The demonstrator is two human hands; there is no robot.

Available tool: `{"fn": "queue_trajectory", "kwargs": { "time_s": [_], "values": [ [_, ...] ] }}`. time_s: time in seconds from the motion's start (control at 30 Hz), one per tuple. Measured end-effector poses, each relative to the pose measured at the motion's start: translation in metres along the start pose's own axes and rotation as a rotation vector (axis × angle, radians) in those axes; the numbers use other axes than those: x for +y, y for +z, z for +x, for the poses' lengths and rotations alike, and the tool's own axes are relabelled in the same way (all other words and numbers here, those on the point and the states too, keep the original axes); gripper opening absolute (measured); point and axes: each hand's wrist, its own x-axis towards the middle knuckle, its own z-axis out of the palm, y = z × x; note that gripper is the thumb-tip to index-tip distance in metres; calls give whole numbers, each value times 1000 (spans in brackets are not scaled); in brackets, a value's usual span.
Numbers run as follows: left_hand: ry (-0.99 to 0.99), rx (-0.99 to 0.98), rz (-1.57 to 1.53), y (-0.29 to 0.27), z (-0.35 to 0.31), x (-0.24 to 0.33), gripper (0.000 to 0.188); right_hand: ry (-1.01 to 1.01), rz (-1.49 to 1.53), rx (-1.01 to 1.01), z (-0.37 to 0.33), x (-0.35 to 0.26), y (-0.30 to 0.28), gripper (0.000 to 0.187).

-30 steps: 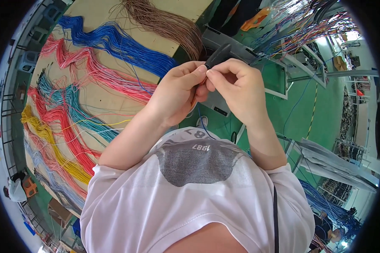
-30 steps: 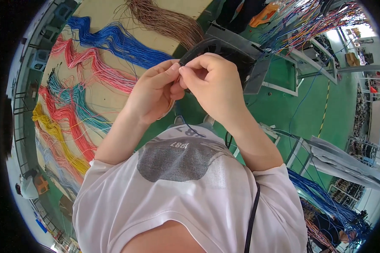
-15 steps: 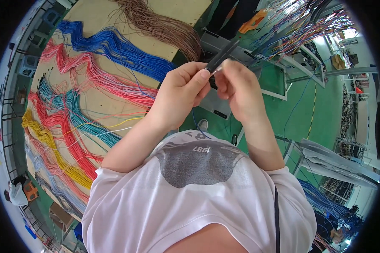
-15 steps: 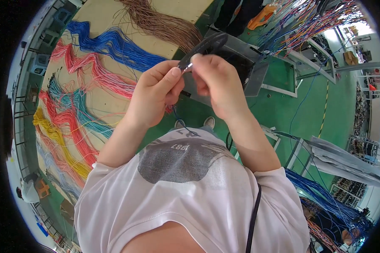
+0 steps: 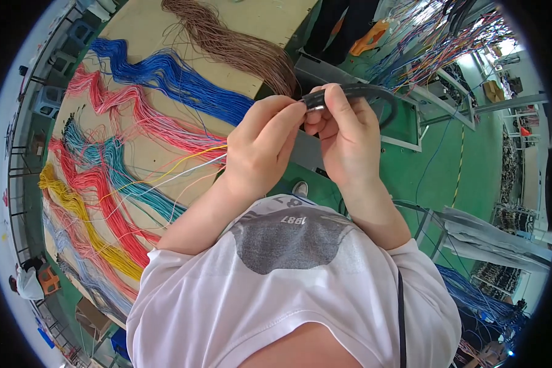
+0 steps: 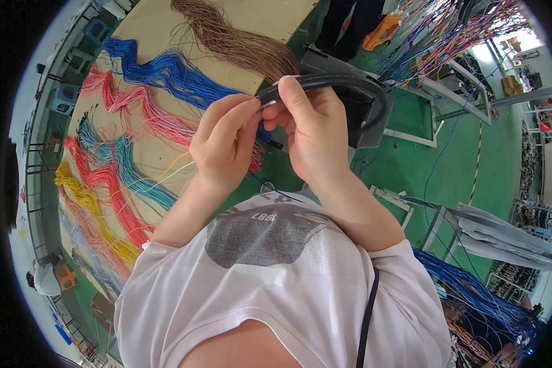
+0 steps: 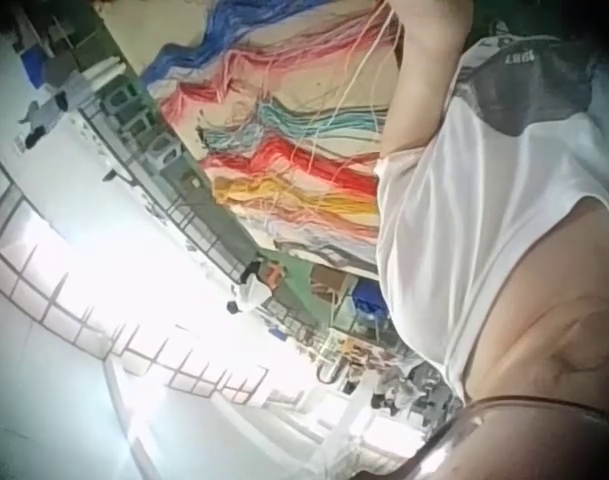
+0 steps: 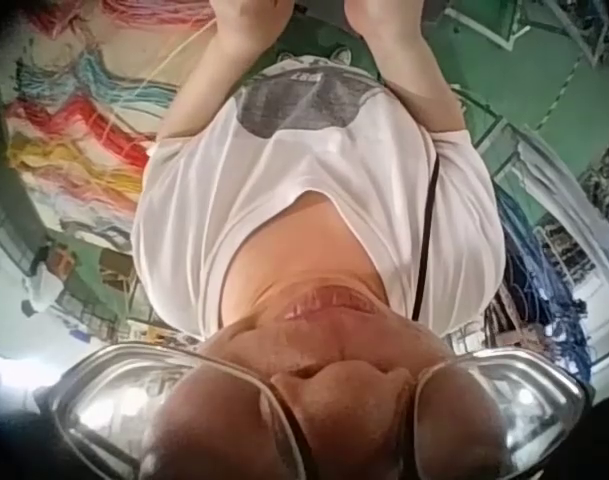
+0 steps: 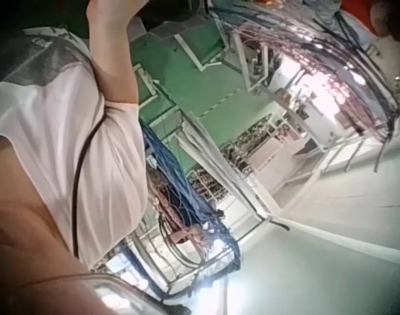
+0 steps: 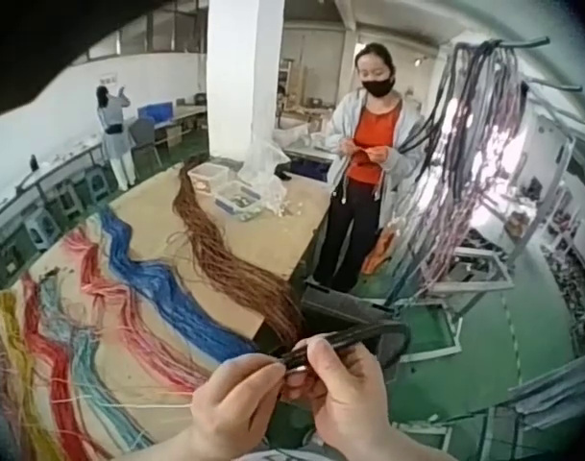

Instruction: Assembling and inserting bundles of colored wires into a protective black sleeve on a factory floor.

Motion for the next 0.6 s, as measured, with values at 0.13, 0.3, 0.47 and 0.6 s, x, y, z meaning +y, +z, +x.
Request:
{"fn": "queue_trajectory", "kwargs": {
  "time_s": [0.13, 0.3, 0.47, 0.6],
  "values": [
    [-176, 21, -156, 0, 1, 5, 14, -79, -25, 1, -1, -2, -1, 18],
    [-496, -82, -294, -10, 10, 15, 13, -137, -21, -3, -4, -4, -7, 16],
    [-407, -429, -30, -18, 22, 18, 10, -226, -178, -54, -6, -5, -15, 16],
    [-440, -414, -75, -16, 24, 20, 10, -252, -290, -122, -8, -3, -19, 14]
  ]
}}
